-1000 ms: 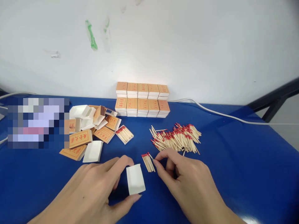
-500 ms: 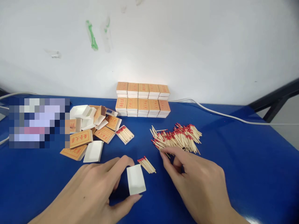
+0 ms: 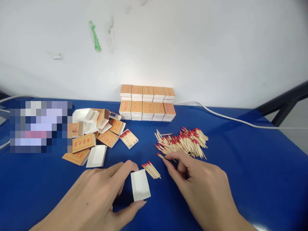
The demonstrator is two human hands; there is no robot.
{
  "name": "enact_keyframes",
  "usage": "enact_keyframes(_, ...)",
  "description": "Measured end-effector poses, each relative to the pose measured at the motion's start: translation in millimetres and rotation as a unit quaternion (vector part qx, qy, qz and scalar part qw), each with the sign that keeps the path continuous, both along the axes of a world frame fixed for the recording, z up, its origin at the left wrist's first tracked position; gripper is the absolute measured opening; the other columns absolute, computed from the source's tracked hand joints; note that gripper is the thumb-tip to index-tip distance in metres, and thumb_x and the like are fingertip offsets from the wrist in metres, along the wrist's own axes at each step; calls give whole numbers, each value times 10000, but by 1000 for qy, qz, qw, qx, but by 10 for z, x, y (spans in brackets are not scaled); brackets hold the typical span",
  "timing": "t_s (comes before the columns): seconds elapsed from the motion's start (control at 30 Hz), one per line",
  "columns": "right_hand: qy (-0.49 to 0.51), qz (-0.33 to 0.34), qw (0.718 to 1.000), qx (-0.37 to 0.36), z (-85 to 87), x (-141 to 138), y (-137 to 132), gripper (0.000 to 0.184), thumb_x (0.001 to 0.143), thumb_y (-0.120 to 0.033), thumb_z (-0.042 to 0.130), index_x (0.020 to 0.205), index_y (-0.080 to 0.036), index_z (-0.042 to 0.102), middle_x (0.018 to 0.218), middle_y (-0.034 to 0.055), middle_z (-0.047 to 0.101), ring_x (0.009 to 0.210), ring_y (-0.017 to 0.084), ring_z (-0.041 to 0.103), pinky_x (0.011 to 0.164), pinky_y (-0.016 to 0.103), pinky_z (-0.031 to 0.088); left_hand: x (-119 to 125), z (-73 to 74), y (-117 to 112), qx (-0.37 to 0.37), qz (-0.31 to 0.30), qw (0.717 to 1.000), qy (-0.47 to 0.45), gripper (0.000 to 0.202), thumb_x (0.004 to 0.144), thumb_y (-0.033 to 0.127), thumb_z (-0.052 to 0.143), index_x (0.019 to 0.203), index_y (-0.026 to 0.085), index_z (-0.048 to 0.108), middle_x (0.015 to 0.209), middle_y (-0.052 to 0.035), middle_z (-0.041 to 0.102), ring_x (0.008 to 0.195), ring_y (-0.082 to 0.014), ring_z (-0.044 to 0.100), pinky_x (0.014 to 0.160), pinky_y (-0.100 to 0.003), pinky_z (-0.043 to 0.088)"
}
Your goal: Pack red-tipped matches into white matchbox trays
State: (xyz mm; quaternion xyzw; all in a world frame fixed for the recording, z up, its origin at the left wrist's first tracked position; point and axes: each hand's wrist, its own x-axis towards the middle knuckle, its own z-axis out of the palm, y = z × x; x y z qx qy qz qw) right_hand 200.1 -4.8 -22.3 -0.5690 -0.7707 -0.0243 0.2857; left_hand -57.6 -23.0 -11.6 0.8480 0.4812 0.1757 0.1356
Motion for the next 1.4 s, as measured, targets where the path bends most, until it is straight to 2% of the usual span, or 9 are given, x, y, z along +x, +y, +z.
enact_keyframes(0.13,25,5,999,-45,16,0,7,516,1182,-571,473,872,-273,759,493,-123,538,366,78,562,417,274,350,18,10,10,2,-7,1000,-7,486,887,327,877,1262,308,569,704,130,607,462,-138,633,413,-262,426)
enact_keyframes(0.23,25,10,998,-60,24,0,2,551,1181,-609,448,849,-280,739,480,-127,534,350,77,552,401,278,336,28,16,11,14,-10,1000,-2,519,874,315,889,1278,303,563,699,131,610,483,-151,660,415,-267,440)
enact_keyframes(0.37,2,-4,1000,-30,7,6,-2,525,1198,-544,433,864,-265,727,499,-116,531,359,89,561,410,284,336,30,18,10,20,-11,1000,5,525,865,311,893,1275,299,565,694,133,618,473,-153,658,408,-266,438)
enact_keyframes(0.5,9,-14,1000,5,-8,-7,-3,441,1183,-476,496,877,-262,731,537,-109,544,391,88,570,437,265,365,38,22,19,13,-7,1000,1,534,849,322,913,1256,304,568,696,135,620,501,-150,683,398,-251,423)
enact_keyframes(0.67,74,20,995,-59,5,-58,-42,369,1138,-477,589,865,-274,734,511,-134,504,373,62,513,427,222,376,44,35,26,27,-11,1000,3,513,860,299,883,1261,300,564,705,137,619,483,-150,663,419,-267,447)
enact_keyframes(0.8,78,26,992,-101,5,-62,-65,380,1114,-502,615,826,-282,728,493,-135,533,368,70,522,417,236,365,44,40,28,23,-12,1000,3,474,863,304,882,1221,301,570,702,139,622,458,-141,642,401,-265,427)
enact_keyframes(0.97,89,28,990,-110,11,-40,-63,313,1113,-477,611,904,-294,755,513,-143,549,379,68,527,429,224,374,40,37,22,13,-12,1000,3,469,865,317,895,1214,307,581,687,143,605,448,-132,628,398,-256,420)
enact_keyframes(1.2,126,36,982,-134,-46,-69,-65,250,1078,-407,670,877,-306,779,542,-131,541,413,65,512,442,218,369,43,35,30,11,-9,1000,-1,414,892,321,867,1201,303,592,700,137,606,418,-119,580,395,-254,412)
enact_keyframes(1.4,142,40,981,-126,-63,-100,-48,235,1076,-385,696,883,-290,791,542,-122,538,430,66,517,458,230,368,55,41,26,19,-9,1000,-7,482,857,303,888,1228,302,581,686,142,605,425,-130,602,392,-257,426)
